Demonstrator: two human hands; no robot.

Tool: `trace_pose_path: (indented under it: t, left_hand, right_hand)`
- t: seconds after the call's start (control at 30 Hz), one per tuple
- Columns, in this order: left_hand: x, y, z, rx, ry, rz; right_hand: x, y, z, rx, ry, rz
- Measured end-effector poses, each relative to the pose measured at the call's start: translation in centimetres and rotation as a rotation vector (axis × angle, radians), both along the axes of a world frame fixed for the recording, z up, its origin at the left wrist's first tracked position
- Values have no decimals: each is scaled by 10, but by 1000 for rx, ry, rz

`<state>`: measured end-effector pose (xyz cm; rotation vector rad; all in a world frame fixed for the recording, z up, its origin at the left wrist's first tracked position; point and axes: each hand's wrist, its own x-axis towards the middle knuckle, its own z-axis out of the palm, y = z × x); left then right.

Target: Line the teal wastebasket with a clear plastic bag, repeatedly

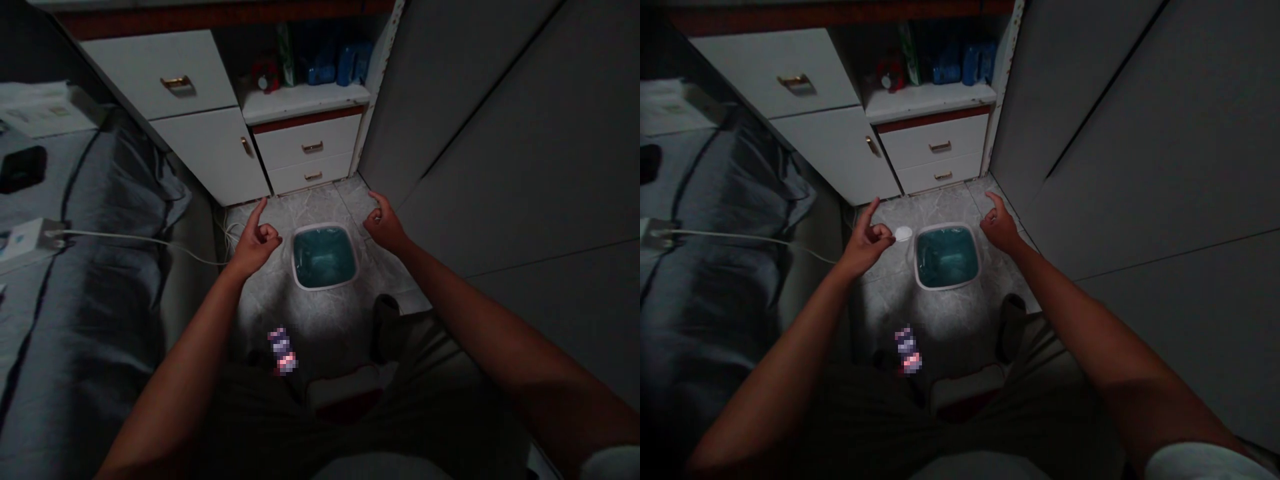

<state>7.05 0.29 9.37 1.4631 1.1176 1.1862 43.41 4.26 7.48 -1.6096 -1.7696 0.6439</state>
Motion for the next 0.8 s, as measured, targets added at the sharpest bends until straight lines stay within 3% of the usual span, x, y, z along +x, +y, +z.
trace_pose_path:
  t: [0.07,0.13,0.23,0.3,0.4,0.53,0.7,0.8]
  left_hand:
    - [2,-10,3,-18,76,-31]
    - [5,-24,0,-61,192,-106]
    - [10,-50,-15,-115,445,-272]
    - [15,-68,-26,-158,649,-394]
    - [25,-91,-42,-288,893,-551]
    - [34,-106,-54,-430,1060,-702]
    - [35,-106,-54,-456,1173,-734]
    - [36,-103,-52,-442,1199,-724]
  right_hand:
    - [-10,-9,-4,-55,-63,80]
    - [-20,-22,-16,-166,-150,293]
    - [-31,-47,-38,-318,-286,653]
    - [-36,-61,-51,-374,-367,778]
    - [-39,-74,-61,-419,-446,845]
    - [-43,-79,-63,-445,-515,842]
    - [-48,-77,-56,-475,-526,841]
    - [-49,-70,-37,-458,-506,805]
